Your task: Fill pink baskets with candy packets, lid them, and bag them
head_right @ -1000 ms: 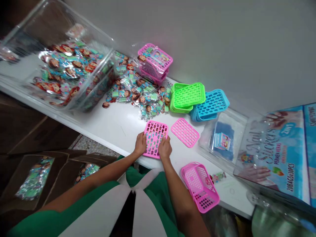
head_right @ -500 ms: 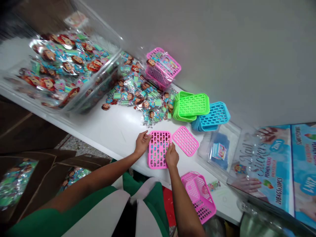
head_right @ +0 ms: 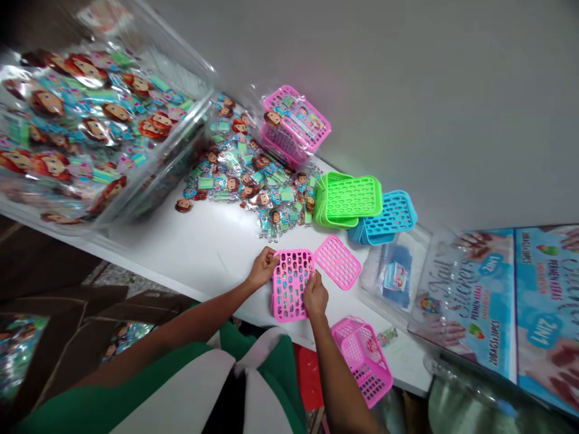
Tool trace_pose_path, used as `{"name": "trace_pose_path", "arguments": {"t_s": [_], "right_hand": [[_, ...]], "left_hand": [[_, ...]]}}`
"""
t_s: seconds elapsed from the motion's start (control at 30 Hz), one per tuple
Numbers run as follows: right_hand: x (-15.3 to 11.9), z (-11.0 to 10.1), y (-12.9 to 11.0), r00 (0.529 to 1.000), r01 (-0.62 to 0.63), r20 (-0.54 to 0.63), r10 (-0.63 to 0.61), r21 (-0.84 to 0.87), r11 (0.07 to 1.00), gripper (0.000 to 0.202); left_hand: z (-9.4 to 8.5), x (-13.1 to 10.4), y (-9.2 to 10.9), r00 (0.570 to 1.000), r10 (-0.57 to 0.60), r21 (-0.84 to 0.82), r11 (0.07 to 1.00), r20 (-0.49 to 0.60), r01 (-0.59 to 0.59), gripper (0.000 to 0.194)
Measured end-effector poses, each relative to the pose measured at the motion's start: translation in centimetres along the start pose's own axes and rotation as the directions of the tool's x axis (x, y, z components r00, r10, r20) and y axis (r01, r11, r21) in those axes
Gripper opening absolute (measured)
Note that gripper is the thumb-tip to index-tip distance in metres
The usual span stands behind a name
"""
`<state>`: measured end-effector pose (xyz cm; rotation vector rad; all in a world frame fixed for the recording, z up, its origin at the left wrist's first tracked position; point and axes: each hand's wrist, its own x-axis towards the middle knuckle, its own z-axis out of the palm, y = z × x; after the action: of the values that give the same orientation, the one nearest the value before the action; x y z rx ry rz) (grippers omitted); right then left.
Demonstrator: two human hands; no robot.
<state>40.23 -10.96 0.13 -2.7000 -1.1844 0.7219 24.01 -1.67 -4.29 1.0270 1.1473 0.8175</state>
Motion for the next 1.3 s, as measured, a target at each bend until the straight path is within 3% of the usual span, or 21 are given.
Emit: {"name": "trace_pose_path", "arguments": {"t_s": [0.1,0.17,0.23,0.27,0.33,0.4,0.53,0.63,0.7,0.77,0.9,0.97,1.13,1.2,1.3], "right_hand": [[0.4,-0.4,-0.4,1.000,0.016,0.015,-0.017,0.029,0.999,0.065],[0.7,-0.7,-0.4,0.996,0.091,0.013,-0.092,0.048,0.995,0.061],[0.7,-0.9,-0.1,0.985,0.160,-0.072,-0.156,0.067,0.985,0.059],[0.4,-0.8,0.2,0.976,0.159,-0.165,-0.145,0.079,0.984,0.059],[-0.9,0.0,0.6,0.921,0.079,-0.388,-0.023,0.130,0.988,0.061],[-2.7,1.6,0.7,0.849,-0.006,-0.519,0.103,0.185,0.983,0.062],[-4.9,4.7,-0.2,0.837,-0.017,-0.543,0.071,0.104,0.994,0.061],[-4.3,4.8,-0.2,0.855,0.021,-0.518,0.007,0.047,0.999,0.056],[-3.4,3.9,0.5,0.872,0.100,-0.484,-0.073,0.030,0.995,0.053],[-2.7,3.0,1.3,0.876,0.198,-0.453,-0.165,0.026,0.980,0.050],[-1.9,2.4,2.3,0.860,0.286,-0.460,-0.219,0.081,0.955,0.049],[-1.9,2.6,2.2,0.861,0.283,-0.470,-0.195,0.123,0.951,0.049],[-2.6,1.6,1.7,0.872,0.250,-0.463,-0.161,0.136,0.959,0.045],[-2.3,-0.6,2.7,0.844,0.275,-0.507,-0.175,0.129,0.953,0.043],[0.2,-6.5,7.1,0.773,0.299,-0.617,-0.148,0.149,0.943,0.040]], "left_hand": [[-0.9,0.5,1.4,0.974,0.212,0.274,0.935,0.075,-0.225,0.037],[-1.4,1.2,2.4,0.876,0.371,0.471,0.740,0.309,-0.479,0.046],[-1.5,1.8,3.1,0.758,0.365,0.535,0.546,0.541,-0.645,0.047],[-1.4,1.9,3.2,0.733,0.328,0.557,0.489,0.595,-0.671,0.048],[-1.2,1.5,3.0,0.763,0.274,0.637,0.427,0.585,-0.642,0.051],[-0.9,0.5,2.4,0.823,0.263,0.721,0.396,0.504,-0.568,0.054],[-0.9,-1.7,1.5,0.865,0.289,0.803,0.336,0.410,-0.493,0.056],[-1.0,-2.4,1.9,0.856,0.326,0.830,0.264,0.402,-0.491,0.057],[-0.7,-2.6,2.6,0.826,0.366,0.833,0.194,0.428,-0.518,0.057],[0.0,-2.8,3.3,0.763,0.386,0.792,0.117,0.519,-0.598,0.058],[2.1,-2.8,3.9,0.544,0.294,0.569,0.000,0.786,-0.823,0.063],[2.9,-2.8,3.6,0.484,0.248,0.505,-0.027,0.839,-0.863,0.063],[3.3,-2.6,2.9,0.468,0.234,0.496,-0.074,0.852,-0.865,0.063],[3.4,-2.7,2.9,0.459,0.229,0.489,-0.092,0.858,-0.867,0.063],[3.9,-3.1,3.0,0.489,0.230,0.521,-0.108,0.842,-0.847,0.064]]}}
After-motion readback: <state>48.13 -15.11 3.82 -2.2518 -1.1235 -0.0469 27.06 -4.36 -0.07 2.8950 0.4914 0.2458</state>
